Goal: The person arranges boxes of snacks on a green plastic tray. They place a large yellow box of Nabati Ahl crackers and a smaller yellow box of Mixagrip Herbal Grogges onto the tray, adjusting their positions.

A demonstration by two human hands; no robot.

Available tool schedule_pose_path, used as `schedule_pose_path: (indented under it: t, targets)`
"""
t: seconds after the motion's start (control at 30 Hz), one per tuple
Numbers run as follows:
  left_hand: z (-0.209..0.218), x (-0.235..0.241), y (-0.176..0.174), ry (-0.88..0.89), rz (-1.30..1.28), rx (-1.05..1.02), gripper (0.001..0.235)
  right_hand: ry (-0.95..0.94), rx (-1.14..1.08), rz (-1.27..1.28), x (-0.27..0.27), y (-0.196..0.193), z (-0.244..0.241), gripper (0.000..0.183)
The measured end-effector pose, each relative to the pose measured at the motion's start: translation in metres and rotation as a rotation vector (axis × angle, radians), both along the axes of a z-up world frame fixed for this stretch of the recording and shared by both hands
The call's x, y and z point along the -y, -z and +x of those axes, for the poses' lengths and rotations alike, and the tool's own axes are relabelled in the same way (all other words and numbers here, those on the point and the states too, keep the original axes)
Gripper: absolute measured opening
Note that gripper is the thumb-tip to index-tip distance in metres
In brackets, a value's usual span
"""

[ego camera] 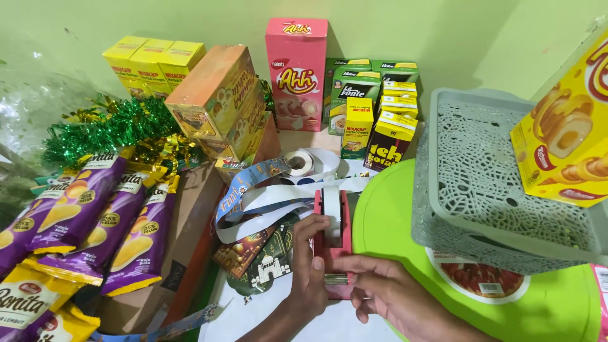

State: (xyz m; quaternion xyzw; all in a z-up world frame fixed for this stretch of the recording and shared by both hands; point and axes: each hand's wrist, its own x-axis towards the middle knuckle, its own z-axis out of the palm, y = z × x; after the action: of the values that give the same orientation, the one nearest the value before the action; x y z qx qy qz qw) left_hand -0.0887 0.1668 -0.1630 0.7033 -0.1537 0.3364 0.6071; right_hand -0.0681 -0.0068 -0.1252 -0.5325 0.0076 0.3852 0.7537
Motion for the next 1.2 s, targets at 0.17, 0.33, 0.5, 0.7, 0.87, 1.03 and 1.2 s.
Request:
schedule_pose_path:
  t: [0.17,0.33,0.5,0.7,0.87,1.03,1.2]
  targets:
    - [-0.002,-0.001,0.002,0.007,-0.008,-0.026,0.056,-0.031,0.053,-0.238,-0.013,-0.014,-0.003,0.048]
    - [0.001,0.003,0.004,-0.001,-0.008,-0.04,0.058,-0.028,-0.055,-0.078,-0.002,0.004,0.001,0.049]
    - [0.002,0.002,0.004,-0.006,-0.047,-0.034,0.064,0.099,-0.067,0.044,-0.003,-0.02,-0.004,0.054]
    - [0.006,0.0,0.012,-0.008,-0.059,-0.061,0.067,0.008,0.074,-0.029,-0.003,-0.004,-0.012,0.057]
    - [0.005,0.0,0.008,0.008,-0.065,-0.087,0.066,-0.136,0.177,-0.225,0.013,0.018,-0.047,0.061]
    - [0.006,0.0,0.008,0.088,-0.141,-0.064,0.064,-0.22,0.239,-0.12,0.025,0.068,-0.047,0.056]
    - [0.005,0.0,0.004,0.142,-0.222,-0.05,0.067,-0.219,0.296,-0.151,0.019,0.079,-0.052,0.049]
